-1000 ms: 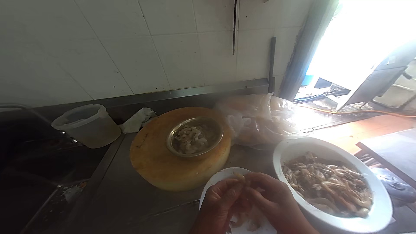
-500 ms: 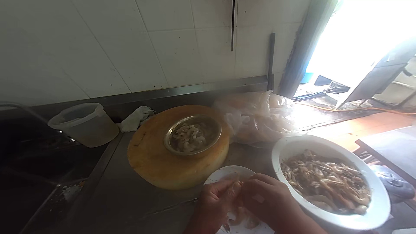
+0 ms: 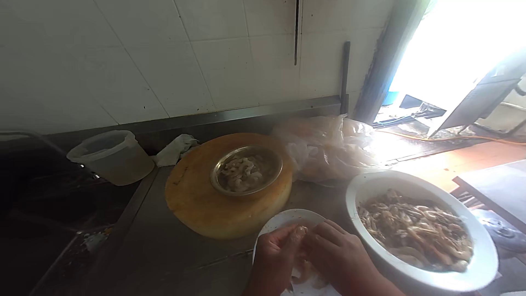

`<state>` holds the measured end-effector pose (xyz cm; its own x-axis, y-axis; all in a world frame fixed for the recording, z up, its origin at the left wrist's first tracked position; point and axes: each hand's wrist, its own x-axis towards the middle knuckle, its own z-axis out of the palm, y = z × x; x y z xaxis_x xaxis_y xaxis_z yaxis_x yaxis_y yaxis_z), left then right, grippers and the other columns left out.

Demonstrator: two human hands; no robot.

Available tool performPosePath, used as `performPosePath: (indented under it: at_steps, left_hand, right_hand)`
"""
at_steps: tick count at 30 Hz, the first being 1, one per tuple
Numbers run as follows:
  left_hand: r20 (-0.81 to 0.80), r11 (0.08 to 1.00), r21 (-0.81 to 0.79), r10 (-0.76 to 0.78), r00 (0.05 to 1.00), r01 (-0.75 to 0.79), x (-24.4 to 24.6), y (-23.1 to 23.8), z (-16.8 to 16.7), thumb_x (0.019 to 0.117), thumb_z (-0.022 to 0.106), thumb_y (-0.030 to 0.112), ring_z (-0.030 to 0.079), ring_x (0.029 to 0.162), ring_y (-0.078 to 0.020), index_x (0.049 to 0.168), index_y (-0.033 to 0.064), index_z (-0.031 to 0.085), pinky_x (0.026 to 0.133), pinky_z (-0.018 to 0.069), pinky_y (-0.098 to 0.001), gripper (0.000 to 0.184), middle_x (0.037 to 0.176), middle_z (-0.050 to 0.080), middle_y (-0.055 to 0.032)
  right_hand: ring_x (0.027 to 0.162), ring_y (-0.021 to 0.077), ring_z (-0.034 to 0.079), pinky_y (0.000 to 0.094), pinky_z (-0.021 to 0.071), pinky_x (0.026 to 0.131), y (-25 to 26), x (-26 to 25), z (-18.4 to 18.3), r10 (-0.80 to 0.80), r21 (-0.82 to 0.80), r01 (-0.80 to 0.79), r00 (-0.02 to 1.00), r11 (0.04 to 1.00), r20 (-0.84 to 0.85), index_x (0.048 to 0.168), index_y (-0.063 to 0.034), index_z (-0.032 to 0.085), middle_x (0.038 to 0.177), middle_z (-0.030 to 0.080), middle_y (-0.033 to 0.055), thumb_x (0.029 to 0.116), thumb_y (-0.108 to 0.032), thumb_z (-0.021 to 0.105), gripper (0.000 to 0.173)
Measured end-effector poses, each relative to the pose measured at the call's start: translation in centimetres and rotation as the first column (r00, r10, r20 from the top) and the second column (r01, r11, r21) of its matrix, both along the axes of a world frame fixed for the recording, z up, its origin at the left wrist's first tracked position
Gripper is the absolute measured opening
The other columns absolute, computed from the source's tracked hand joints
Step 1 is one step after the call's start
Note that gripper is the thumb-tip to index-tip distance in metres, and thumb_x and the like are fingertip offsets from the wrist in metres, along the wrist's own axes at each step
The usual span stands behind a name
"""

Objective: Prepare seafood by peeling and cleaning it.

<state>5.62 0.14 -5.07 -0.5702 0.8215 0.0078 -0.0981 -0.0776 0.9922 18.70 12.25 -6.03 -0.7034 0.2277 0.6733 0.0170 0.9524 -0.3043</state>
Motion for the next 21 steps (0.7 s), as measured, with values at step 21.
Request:
performPosePath:
  at_steps: [21]
  left_hand:
    - [-0.667, 0.888, -0.040, 0.318, 0.674, -0.459, -9.0, -0.6, 10.3, 0.1002, 0.066, 0.034, 0.066, 0.067, -0.0153, 0.105, 0.0117, 0.071, 0.060, 0.0576, -0.0369, 0.023, 0.085, 0.070, -0.0026]
  right_hand:
    - [0.111, 0.0209, 0.066, 0.0418, 0.0604, 0.082, 0.9, 2.3, 1.5, 0.047, -0.100, 0.009, 0.837, 0.995, 0.545, 0.105, -0.0223, 0.075, 0.111, 0.071, -0.0010, 0.0975, -0.023, 0.062, 0.015]
